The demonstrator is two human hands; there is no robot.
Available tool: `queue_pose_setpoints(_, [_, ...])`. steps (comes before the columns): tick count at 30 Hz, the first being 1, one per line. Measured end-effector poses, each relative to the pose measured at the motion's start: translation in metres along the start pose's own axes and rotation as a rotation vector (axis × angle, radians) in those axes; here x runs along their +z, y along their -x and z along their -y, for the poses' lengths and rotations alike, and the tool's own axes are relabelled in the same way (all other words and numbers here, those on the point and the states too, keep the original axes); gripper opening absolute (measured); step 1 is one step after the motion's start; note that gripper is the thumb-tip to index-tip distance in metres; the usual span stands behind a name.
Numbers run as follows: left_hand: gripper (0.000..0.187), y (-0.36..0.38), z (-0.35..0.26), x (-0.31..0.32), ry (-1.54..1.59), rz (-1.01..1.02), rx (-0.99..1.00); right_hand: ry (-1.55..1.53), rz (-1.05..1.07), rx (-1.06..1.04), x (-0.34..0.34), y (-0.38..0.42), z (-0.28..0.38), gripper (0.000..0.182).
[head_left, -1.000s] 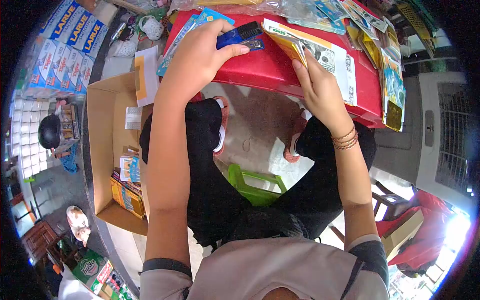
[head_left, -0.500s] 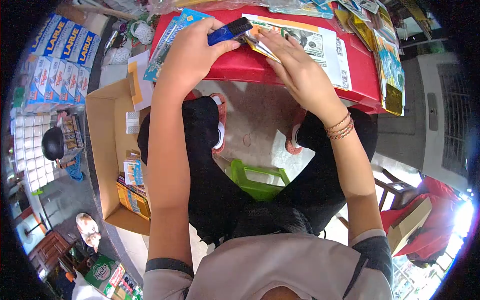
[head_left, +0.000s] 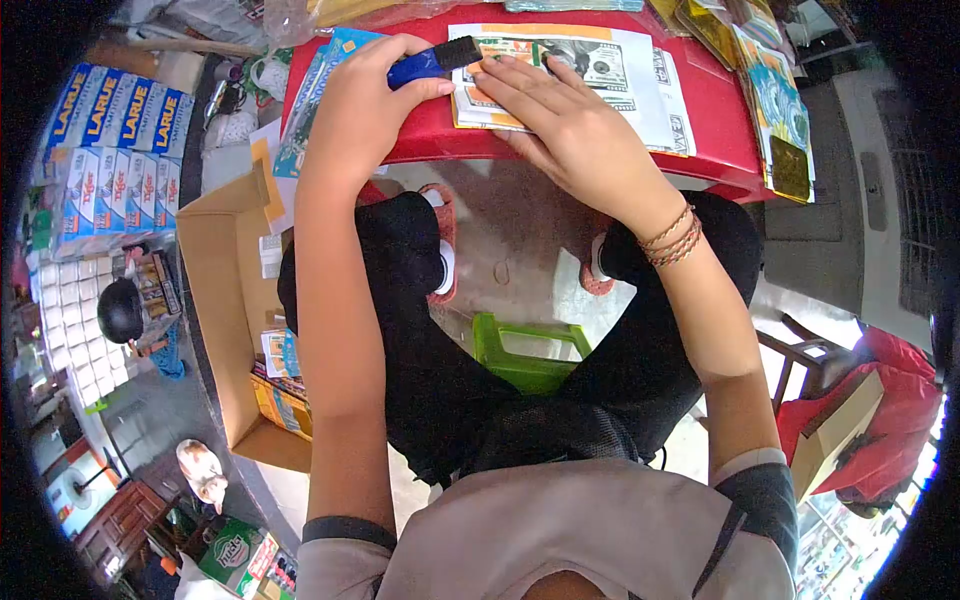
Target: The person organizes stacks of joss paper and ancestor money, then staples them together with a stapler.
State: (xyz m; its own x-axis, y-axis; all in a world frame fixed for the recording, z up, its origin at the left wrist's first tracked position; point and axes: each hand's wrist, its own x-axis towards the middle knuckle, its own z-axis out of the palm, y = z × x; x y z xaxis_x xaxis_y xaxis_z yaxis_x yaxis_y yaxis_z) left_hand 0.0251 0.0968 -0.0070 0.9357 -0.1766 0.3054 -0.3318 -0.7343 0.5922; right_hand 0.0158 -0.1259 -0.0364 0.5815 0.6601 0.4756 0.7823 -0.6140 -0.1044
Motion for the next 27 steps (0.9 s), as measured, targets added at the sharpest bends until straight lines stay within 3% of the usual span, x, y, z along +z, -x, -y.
queue_pose_setpoints(19, [0.037,0.001,0.010,-0.002,-0.045,0.064,0.063,-0.166,-0.018,0.049,-0.002,0.000,-0.001,0.042])
queue_pose_setpoints(22, [0.036,0.000,0.015,-0.005,0.013,0.091,0.080,-0.168,-0.040,0.049,-0.002,0.001,-0.001,0.043])
queue_pose_setpoints(25, [0.035,-0.001,0.015,-0.007,0.255,0.078,-0.034,-0.179,-0.024,0.070,-0.003,0.001,-0.002,0.044])
queue_pose_setpoints(27, [0.033,-0.007,0.006,-0.015,0.319,-0.148,-0.082,-0.179,-0.012,0.073,-0.004,0.001,-0.001,0.045])
